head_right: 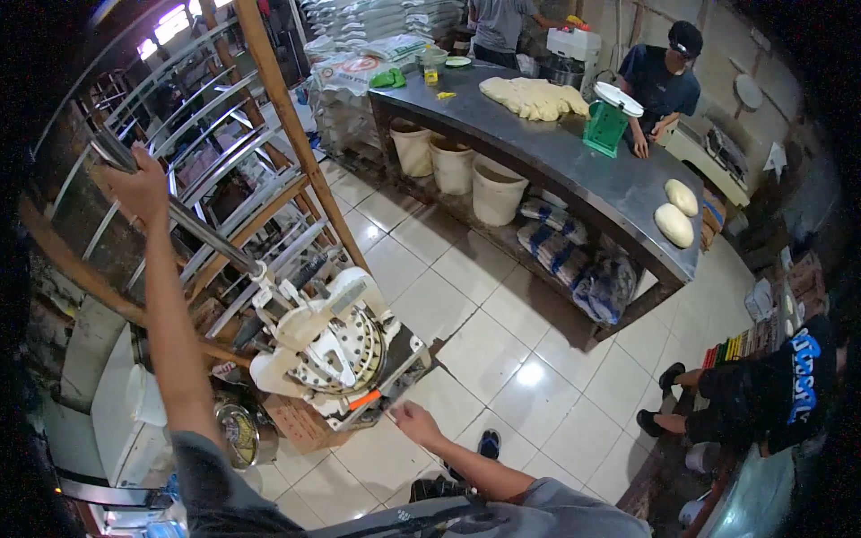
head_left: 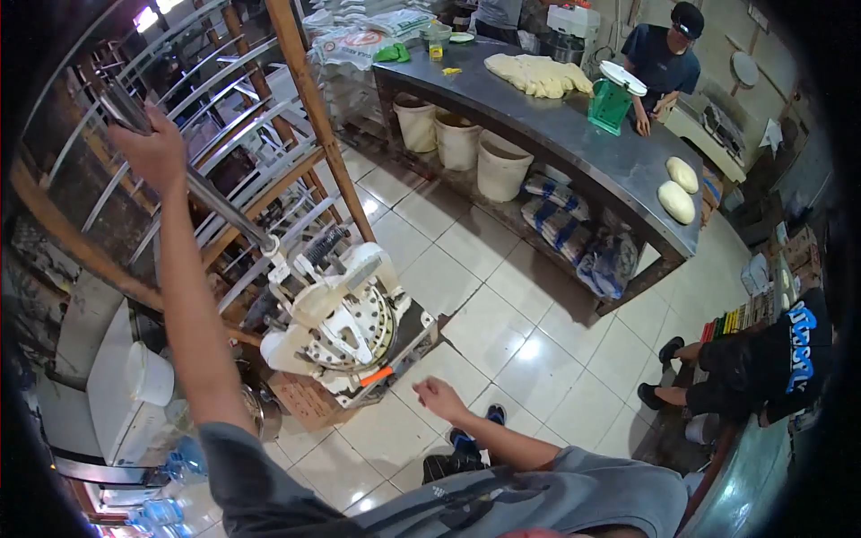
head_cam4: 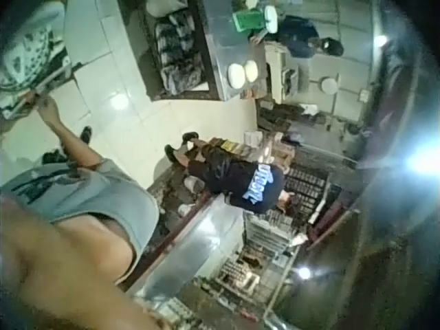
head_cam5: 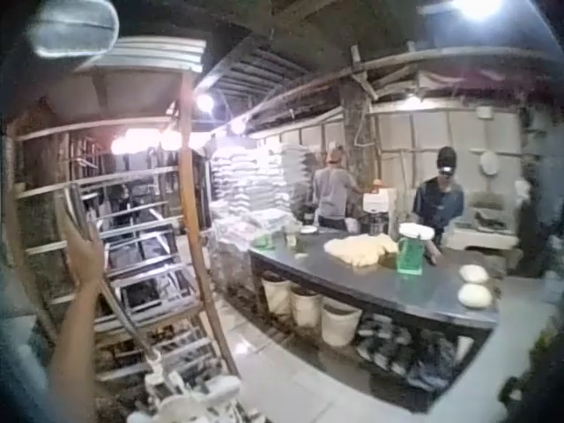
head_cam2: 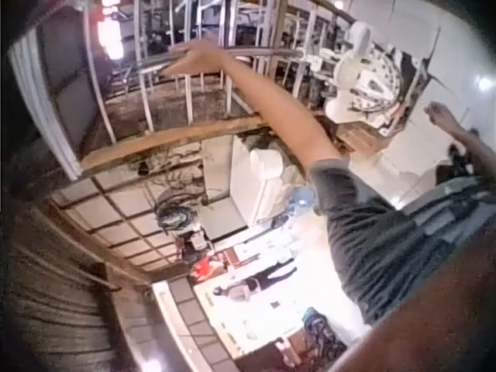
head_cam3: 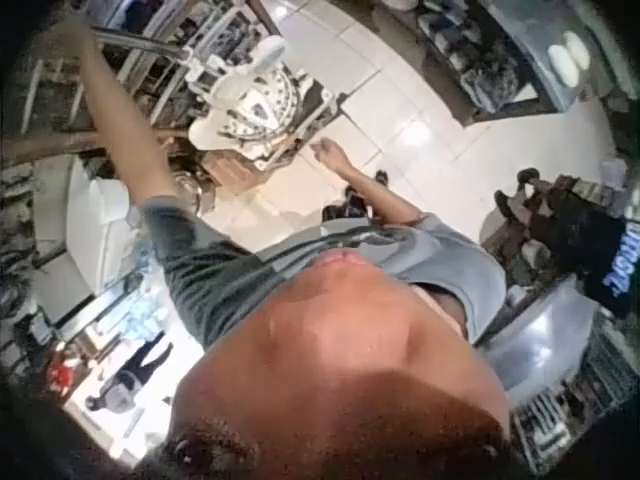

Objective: The person flattens dough into a round pan by hand, inserts the pan into a dough divider machine, pulls the lever to cut the dough, and empties the divided dough onto a metal table.

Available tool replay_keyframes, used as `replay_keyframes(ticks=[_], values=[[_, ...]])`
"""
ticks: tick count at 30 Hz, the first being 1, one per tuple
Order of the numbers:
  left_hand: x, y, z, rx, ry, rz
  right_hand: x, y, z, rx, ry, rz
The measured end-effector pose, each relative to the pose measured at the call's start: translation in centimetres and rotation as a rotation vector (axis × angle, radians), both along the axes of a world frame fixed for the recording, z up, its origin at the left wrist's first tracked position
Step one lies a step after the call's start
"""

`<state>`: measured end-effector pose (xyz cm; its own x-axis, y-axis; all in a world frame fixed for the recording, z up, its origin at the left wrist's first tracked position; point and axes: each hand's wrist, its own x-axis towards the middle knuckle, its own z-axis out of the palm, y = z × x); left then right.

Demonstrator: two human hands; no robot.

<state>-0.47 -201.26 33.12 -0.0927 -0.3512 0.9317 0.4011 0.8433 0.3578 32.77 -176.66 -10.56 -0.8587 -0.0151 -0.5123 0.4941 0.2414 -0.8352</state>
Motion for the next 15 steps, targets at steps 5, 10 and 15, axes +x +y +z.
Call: replay_keyframes(ticks=[5, 10, 15], values=[[-7.7, -6.0, -1.5, -0.148, -0.083, 0.272, -1.2, -6.8, -19.8, 0.19, -0.223, 0.048], [-10.4, -4.6, -5.8, -0.234, -0.149, 0.326, -6.2, -10.5, -27.4, 0.211, -0.325, -0.189], [-9.3, -5.9, -4.6, -0.431, -0.124, 0.42, -10.4, -18.1, -26.9, -0.085, -0.381, -0.44]])
